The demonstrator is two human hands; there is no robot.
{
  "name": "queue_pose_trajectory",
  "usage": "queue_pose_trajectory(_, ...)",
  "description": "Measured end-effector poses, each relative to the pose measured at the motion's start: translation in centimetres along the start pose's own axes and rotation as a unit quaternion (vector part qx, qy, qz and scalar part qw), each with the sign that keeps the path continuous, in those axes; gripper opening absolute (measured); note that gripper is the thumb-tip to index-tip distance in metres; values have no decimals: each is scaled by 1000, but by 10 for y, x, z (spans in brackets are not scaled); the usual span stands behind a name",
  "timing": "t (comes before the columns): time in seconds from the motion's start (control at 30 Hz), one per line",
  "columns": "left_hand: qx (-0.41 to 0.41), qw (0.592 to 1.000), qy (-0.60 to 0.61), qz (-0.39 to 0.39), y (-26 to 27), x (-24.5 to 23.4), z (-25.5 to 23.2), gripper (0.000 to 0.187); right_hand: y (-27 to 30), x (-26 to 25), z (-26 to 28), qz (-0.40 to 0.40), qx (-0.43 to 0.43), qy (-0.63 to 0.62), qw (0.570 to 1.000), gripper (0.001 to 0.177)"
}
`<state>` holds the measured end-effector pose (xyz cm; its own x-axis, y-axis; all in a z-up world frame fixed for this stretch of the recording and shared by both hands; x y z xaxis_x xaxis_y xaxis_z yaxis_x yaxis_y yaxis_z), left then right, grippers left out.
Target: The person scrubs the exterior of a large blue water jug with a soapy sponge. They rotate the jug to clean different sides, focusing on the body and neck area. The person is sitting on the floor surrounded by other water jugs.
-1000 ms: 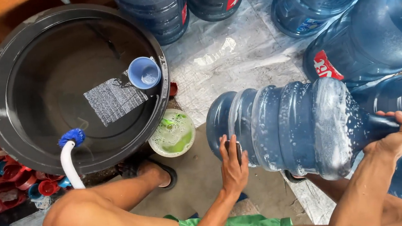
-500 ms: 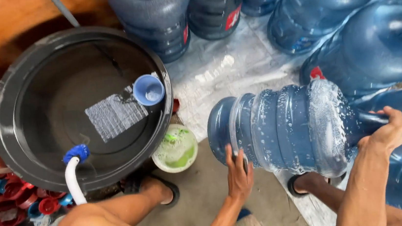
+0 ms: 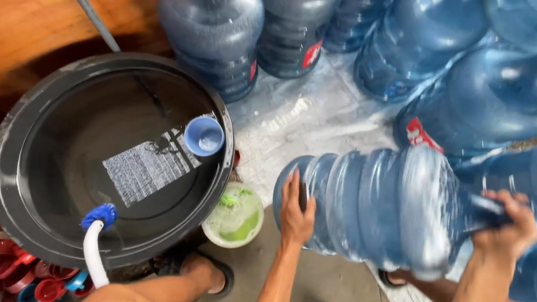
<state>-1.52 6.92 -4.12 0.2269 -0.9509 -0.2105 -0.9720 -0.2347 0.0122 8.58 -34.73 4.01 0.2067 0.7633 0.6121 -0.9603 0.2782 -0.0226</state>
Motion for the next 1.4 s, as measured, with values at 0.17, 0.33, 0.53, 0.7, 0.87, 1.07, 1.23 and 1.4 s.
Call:
queue_pose_trajectory(0.17, 32, 997, -53, -38, 61, 26, 5, 59, 27, 22, 2, 118, -29, 49, 991, 38)
queue_pose_trajectory(0.33, 37, 995, -85, -22, 76, 50, 12, 62, 23, -7, 4, -173, -8, 85, 981, 23)
queue_pose_trajectory(0.53, 50, 995, -67, -55, -2, -3, -24, 64, 13, -14, 0, -36, 6, 48, 998, 19)
queue_pose_trajectory(0.7, -152, 968, -18, 198, -62, 23, 19, 70, 20, 0, -1, -10, 11, 72, 997, 28)
queue_pose_trajectory(0.87, -5, 997, -57, 60, 25, 6, -25, 60, 16, -7, -2, -40, 4, 72, 997, 20)
queue_pose_trajectory(1.07, -18, 997, -64, 49, 21, 4, -22, 65, 15, 6, -2, 38, 24, 37, 998, 15)
queue_pose_trajectory(1.23, -178, 974, -29, 137, -34, 8, 1, 73, 20, 13, -4, 16, -21, 62, 998, 18)
queue_pose_trajectory(1.4, -33, 990, 60, 122, 13, 30, -47, 66, 28, 7, -2, -63, -34, 44, 997, 25)
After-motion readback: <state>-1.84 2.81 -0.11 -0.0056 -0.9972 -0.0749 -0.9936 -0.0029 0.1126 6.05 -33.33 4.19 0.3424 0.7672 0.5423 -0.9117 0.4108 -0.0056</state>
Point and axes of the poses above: each hand's wrist, its own y-axis away from the middle knuckle, its own x-axis out of the palm, z = x × y, the point moved 9 cm from there along -y, towards the middle knuckle, and after that the axes turned 12 degrees about z, right-handed, at the moved point
